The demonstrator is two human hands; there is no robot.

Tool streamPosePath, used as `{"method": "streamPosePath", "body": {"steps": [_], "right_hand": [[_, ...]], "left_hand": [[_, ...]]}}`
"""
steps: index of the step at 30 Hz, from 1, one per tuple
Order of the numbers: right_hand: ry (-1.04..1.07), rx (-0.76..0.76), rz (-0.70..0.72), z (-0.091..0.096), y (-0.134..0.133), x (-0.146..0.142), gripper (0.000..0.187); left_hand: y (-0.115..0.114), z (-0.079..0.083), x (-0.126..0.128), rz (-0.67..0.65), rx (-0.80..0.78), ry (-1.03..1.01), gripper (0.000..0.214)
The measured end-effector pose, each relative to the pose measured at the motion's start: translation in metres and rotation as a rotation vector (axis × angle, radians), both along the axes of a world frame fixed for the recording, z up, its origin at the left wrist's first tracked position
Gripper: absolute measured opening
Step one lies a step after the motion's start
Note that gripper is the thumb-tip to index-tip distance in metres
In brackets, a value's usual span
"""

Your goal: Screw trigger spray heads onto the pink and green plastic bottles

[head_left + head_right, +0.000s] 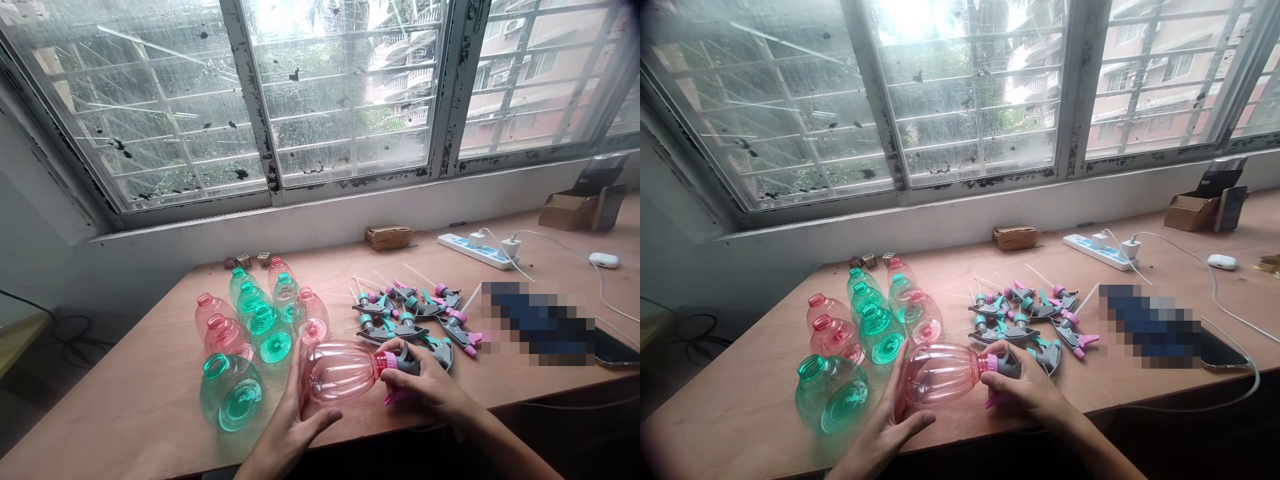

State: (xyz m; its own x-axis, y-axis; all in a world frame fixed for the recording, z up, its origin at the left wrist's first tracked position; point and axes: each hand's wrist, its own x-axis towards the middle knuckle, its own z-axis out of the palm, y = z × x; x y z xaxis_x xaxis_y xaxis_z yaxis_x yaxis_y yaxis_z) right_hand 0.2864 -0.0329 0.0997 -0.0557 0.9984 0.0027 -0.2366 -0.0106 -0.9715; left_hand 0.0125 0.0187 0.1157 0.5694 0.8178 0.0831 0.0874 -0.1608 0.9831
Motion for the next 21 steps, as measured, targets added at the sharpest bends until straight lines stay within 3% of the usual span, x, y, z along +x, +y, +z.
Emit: {"method": "streamPosePath", "body": {"steps": [4,11,16,21], "right_hand": [[-0.066,0.016,-0.007,0.000,0.000,0.002,0.049],[-0.027,-0.004,-0.026,0.004,0.000,-0.001,0.048],[-0.066,0.004,-0.025,0.009,-0.003,-0.002,0.049],[-0.106,0.020,-0.017,0.009,-0.004,0.000,0.046]], "left_hand": [[0.000,0.004,0.003,0.004,-0.049,-0.045,0.108],[-0.005,0.020,0.008,0.001,0.083,-0.006,0.101],[-0.005,0.019,0.008,-0.003,-0.025,-0.026,0.121],[-0.004,0.015,0.006,-0.011,-0.057,-0.011,0.117]]}}
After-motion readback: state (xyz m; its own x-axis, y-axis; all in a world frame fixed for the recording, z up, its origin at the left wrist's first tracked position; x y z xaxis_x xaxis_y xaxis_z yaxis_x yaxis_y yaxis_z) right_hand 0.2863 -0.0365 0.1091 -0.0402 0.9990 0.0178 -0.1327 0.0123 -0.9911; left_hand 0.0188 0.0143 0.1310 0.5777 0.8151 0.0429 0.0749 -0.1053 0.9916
